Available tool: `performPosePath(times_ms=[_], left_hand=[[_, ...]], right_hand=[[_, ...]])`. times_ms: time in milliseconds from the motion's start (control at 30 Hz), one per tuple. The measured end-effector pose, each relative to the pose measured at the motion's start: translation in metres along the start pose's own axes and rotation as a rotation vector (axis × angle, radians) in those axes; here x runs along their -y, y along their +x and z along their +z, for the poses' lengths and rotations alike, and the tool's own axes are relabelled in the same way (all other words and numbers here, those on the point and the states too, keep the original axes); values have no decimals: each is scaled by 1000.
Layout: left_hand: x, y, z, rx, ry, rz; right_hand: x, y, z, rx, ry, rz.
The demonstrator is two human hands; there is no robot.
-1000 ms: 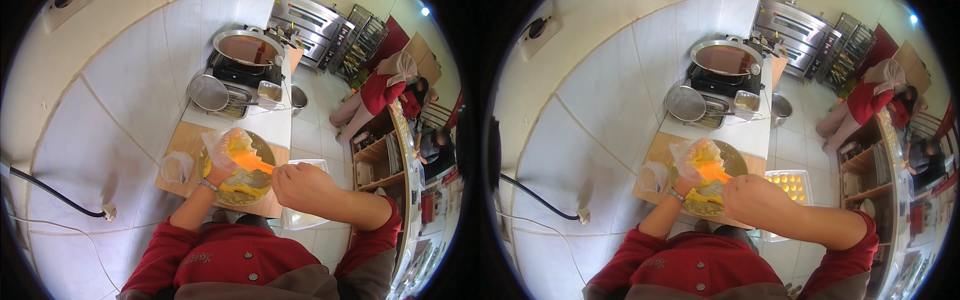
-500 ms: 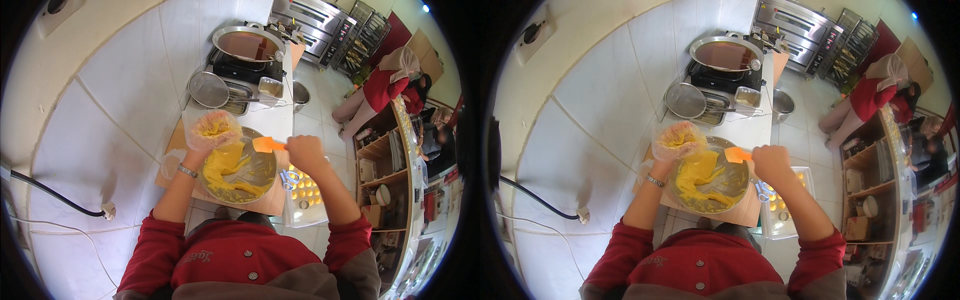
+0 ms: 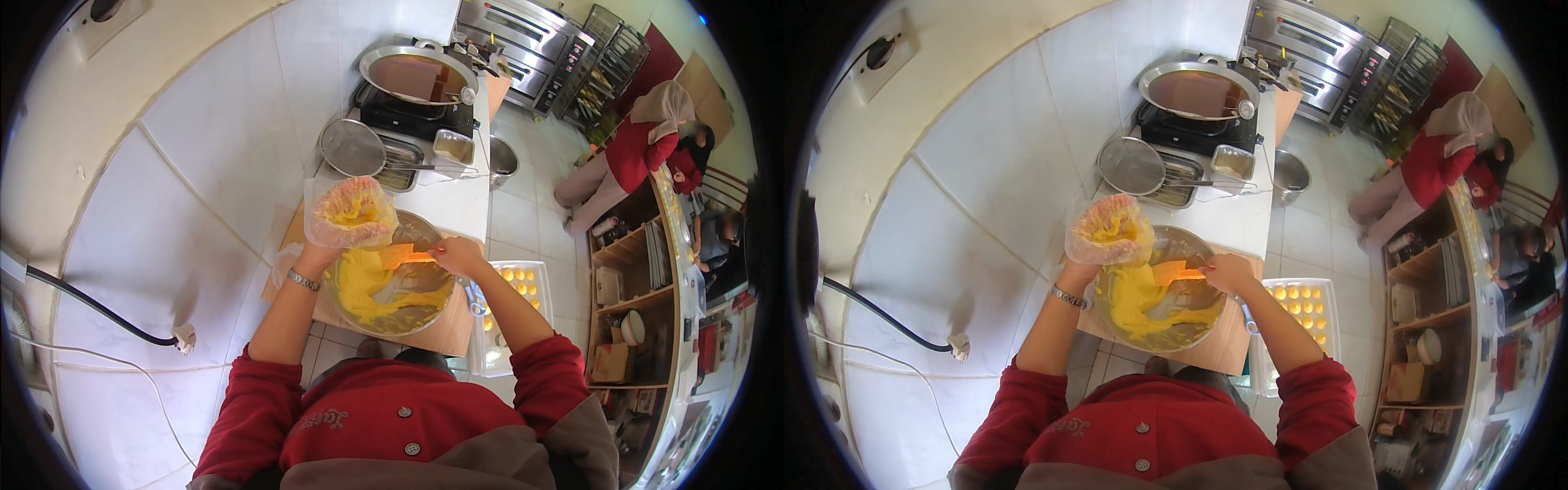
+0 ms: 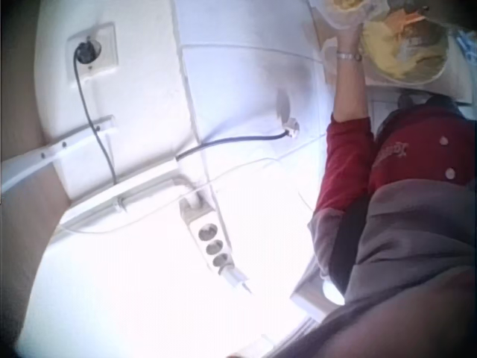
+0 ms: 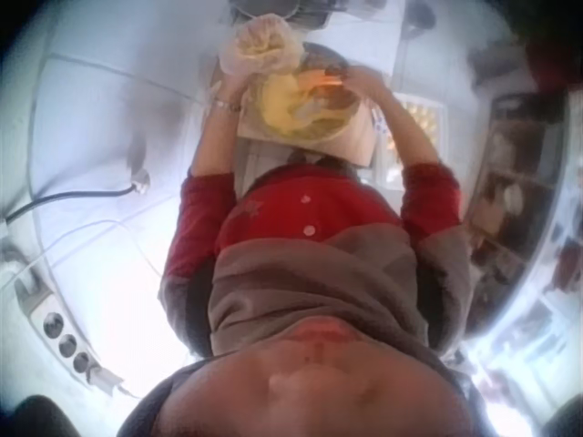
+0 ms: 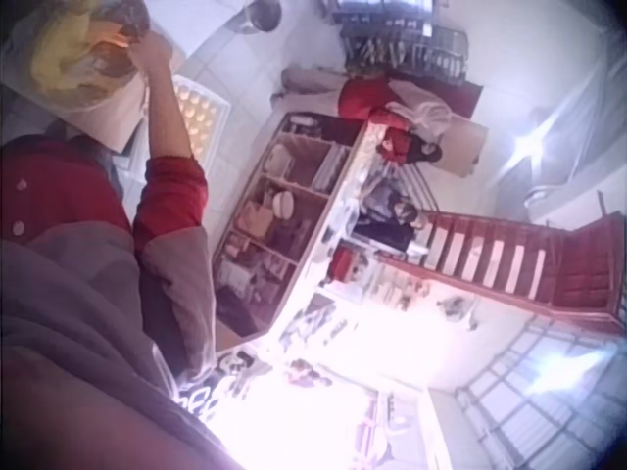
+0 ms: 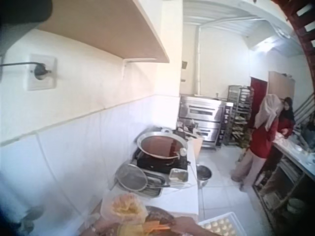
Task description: The person pipes yellow dough from a pastry bag into a metal ring to form round shapes in a plastic container and then refills the bag from a bowl of dough using a spatula.
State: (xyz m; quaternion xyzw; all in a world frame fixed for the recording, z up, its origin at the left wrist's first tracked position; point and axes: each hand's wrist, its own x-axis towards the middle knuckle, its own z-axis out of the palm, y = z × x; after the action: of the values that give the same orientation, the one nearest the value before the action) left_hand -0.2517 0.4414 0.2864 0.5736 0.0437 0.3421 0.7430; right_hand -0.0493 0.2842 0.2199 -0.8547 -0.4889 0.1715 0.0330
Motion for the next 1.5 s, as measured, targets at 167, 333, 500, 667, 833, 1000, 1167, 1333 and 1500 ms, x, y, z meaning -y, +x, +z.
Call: performPosePath(times_ms=[167,333,500,667,833,1000,1167,1333,1500], left_hand=[[-1,-2,-10,-58,26,2],[-7,-3,-8,-96,73,-17],[-3,-3,-13,-66,182,97],[9,-6,-16,-30,132,-27],[13,-10,-1,-7,92,-19],[15,-12,11,62,80,2],[24,-13,13,-35,246,77],[21,-17,18,-39,379,92],[21,-18,10,-27,108,27]], right_hand=[[-9,-5,-11,156,290,-29],[-51,-22,-12,127,422,-97],[-80,-51,-37,123,636,-60],[-75,-84,-97,29,842,-47],[-27,-97,-150,-150,638,-178],[46,-103,-165,-615,-78,-510],[101,-140,-155,-571,-833,-818],[93,-157,-175,-637,-790,-875],[85,-192,-197,-640,-737,-731]])
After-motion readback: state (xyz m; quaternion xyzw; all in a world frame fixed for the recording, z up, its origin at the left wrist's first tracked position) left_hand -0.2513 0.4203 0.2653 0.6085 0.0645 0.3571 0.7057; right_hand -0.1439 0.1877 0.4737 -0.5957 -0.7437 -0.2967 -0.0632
